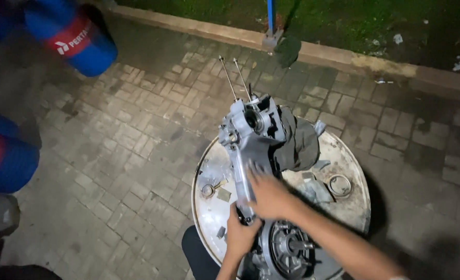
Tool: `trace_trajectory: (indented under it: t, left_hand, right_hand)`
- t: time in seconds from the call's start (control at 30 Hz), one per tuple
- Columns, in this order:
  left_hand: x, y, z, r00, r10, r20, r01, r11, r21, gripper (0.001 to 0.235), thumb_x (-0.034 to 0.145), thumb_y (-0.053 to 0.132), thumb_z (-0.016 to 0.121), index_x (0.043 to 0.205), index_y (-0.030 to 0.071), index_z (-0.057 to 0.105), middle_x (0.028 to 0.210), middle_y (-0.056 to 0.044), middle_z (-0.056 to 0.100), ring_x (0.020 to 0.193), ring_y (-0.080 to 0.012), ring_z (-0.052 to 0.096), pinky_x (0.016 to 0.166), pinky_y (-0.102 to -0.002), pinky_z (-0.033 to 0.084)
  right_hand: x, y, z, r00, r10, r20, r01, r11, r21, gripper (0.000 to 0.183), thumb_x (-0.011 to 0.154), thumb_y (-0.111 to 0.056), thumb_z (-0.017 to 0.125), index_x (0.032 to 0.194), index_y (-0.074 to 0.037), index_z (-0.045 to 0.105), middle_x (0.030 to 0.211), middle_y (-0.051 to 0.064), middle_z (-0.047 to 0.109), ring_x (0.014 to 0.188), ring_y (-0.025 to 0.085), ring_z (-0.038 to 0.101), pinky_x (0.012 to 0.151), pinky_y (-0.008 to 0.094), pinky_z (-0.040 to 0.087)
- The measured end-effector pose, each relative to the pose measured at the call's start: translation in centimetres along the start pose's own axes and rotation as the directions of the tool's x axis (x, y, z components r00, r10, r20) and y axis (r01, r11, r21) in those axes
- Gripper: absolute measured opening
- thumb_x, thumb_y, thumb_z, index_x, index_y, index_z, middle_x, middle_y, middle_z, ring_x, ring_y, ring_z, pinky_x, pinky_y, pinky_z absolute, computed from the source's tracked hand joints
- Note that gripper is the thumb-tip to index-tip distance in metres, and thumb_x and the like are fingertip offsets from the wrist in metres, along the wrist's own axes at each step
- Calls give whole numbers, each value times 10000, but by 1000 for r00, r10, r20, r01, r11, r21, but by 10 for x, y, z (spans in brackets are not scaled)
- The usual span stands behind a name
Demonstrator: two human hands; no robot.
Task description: The person scrubs a metallic engine casing with a small abrasive block while sitting on the ground. They wipe the surface with a cloth and rotate the part to clean different sides.
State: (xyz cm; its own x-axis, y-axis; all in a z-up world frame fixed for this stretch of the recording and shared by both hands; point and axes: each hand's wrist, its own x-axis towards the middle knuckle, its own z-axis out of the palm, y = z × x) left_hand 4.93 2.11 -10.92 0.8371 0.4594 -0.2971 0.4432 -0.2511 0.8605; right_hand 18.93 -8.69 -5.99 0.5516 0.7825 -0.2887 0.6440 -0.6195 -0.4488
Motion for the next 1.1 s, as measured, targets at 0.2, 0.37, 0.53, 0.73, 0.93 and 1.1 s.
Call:
trace_trajectory:
  t: [0.2,0.37,0.53,0.73,0.93,1.1]
  left_hand:
    - [2,-22,2,993,113,43,-113,993,13,667,708,224,832,1277,11,556,1048,-134,770,902,-216,747,839,-339,599]
    - [-4,2,2,996,86,17,-88,991,97,669,758,263,839,1284,20,506,935,-139,766,758,-228,743,720,-356,612]
    - [-4,-3,-3,987,151,57,-149,988,-49,631,741,208,772,1292,21,528,948,-124,786,771,-195,754,701,-344,619]
    - [-5,2,-1,995,97,38,-100,992,77,613,767,237,823,1262,35,522,971,-124,765,787,-215,742,740,-352,607]
    - [-1,-6,1,996,94,9,-94,993,68,639,732,207,795,1290,48,527,941,-134,762,727,-201,711,681,-326,597]
    - [-3,6,-1,998,59,27,-61,995,75,627,752,258,830,1248,26,524,956,-116,773,760,-202,745,714,-331,613]
  right_hand:
    - [-13,-13,40,999,-48,-13,48,998,42,958,1083,-540,465,1480,271,145,1537,525,121,1472,629,119,1232,602,101]
    - [38,30,29,997,72,-1,-72,994,-77,1176,953,-630,582,1556,165,-40,1635,375,-63,1509,476,71,1237,476,130]
    - [-26,-10,-1,978,-62,200,68,997,-23,1147,1015,-649,630,1586,110,-12,1666,340,-133,1553,464,-80,1264,500,6]
    - [28,34,10,984,144,107,-144,990,-11,1062,982,-603,588,1610,29,9,1710,199,-54,1586,309,15,1245,616,12]
    - [-6,-2,-6,986,49,160,-48,999,-9,1157,1009,-758,460,1582,114,-41,1674,314,-107,1556,463,-86,1259,539,20]
    - [53,59,49,985,119,-121,-117,993,22,1225,925,-841,467,1549,161,141,1632,376,147,1520,452,231,1177,649,205]
